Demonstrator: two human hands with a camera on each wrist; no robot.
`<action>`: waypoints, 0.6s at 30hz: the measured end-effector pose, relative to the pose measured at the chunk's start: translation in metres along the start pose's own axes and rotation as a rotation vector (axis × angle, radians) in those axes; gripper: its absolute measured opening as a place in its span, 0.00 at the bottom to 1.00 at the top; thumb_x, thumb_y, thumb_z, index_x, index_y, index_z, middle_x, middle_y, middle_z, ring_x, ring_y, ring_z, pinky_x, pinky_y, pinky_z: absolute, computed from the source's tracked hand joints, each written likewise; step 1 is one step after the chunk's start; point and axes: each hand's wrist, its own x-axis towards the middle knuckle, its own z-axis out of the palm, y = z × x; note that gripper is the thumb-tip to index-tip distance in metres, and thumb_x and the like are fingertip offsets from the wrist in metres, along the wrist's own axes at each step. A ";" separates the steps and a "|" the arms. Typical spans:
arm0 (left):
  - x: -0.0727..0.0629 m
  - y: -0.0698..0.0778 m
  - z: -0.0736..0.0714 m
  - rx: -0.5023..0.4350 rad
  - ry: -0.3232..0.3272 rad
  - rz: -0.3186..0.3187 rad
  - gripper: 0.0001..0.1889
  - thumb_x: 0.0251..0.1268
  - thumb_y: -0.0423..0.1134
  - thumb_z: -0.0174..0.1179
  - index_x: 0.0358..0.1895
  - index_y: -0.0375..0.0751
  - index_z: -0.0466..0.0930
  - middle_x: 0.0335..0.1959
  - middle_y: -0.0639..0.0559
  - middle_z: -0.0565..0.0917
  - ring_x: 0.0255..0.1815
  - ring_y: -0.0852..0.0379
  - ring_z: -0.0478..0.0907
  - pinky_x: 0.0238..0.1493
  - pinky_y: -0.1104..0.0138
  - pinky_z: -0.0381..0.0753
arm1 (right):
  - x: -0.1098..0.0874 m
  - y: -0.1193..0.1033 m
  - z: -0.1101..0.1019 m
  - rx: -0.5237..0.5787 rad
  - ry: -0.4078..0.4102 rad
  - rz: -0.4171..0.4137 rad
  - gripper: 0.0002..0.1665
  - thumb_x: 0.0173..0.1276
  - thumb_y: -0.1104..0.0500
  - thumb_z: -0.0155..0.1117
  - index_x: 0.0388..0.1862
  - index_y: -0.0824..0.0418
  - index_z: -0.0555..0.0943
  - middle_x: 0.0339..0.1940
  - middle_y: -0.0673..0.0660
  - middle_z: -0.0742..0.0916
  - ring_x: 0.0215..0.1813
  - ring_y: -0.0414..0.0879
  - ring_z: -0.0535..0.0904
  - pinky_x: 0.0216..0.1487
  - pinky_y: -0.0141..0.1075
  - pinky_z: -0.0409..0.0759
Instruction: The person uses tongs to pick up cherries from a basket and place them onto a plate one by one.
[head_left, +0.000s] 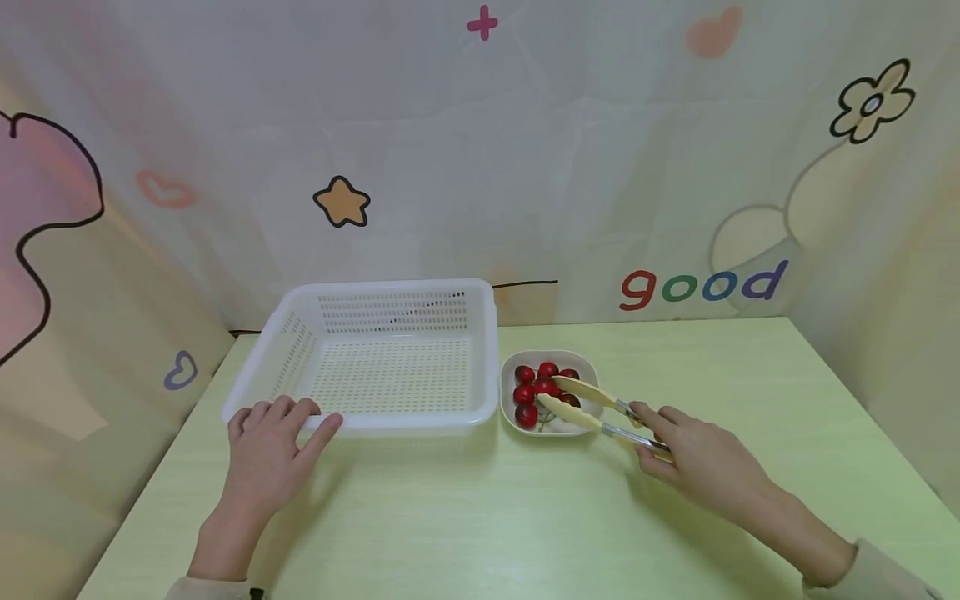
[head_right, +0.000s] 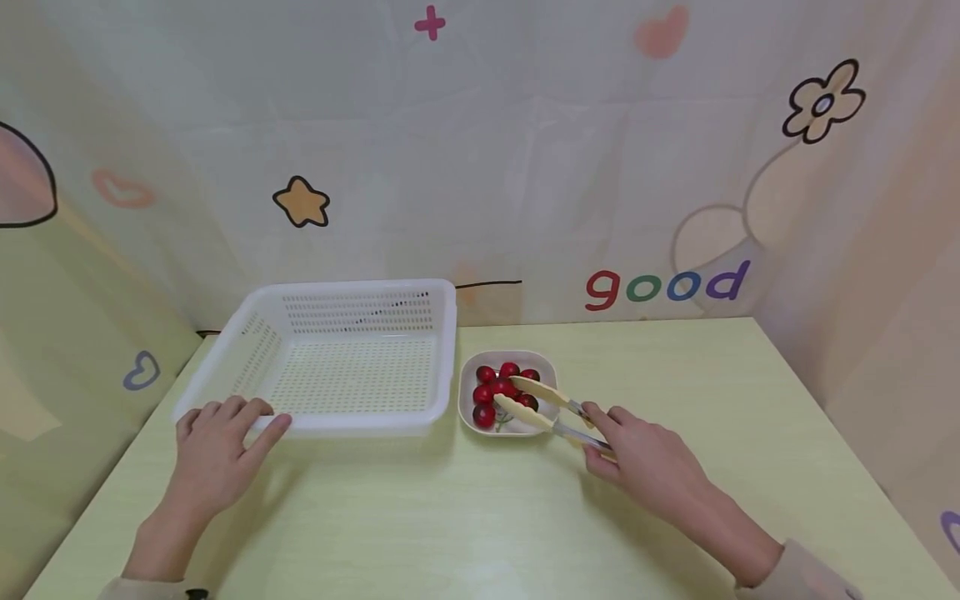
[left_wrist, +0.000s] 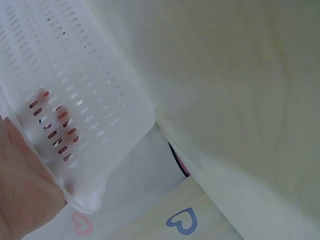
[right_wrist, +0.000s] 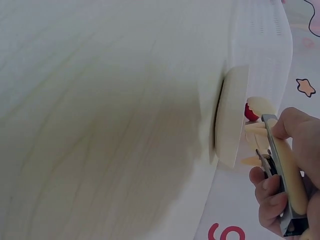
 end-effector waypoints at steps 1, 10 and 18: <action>0.000 0.000 0.000 0.000 -0.002 -0.002 0.24 0.76 0.61 0.53 0.47 0.43 0.82 0.42 0.45 0.80 0.49 0.37 0.71 0.60 0.37 0.55 | 0.000 0.000 0.000 0.001 -0.004 -0.003 0.29 0.65 0.56 0.72 0.64 0.64 0.80 0.29 0.44 0.77 0.23 0.33 0.67 0.20 0.33 0.68; 0.000 -0.001 0.001 -0.005 -0.016 -0.007 0.25 0.77 0.62 0.52 0.48 0.43 0.82 0.43 0.44 0.80 0.50 0.37 0.71 0.61 0.36 0.54 | -0.004 0.000 0.002 0.015 -0.023 -0.001 0.30 0.66 0.54 0.71 0.64 0.65 0.80 0.31 0.46 0.79 0.24 0.32 0.69 0.20 0.32 0.68; 0.001 0.000 0.001 -0.007 -0.007 -0.003 0.24 0.77 0.62 0.53 0.47 0.43 0.82 0.43 0.44 0.80 0.50 0.37 0.71 0.61 0.36 0.54 | -0.003 0.003 0.002 0.050 -0.003 0.024 0.31 0.66 0.55 0.70 0.66 0.65 0.77 0.33 0.49 0.79 0.25 0.36 0.70 0.21 0.32 0.69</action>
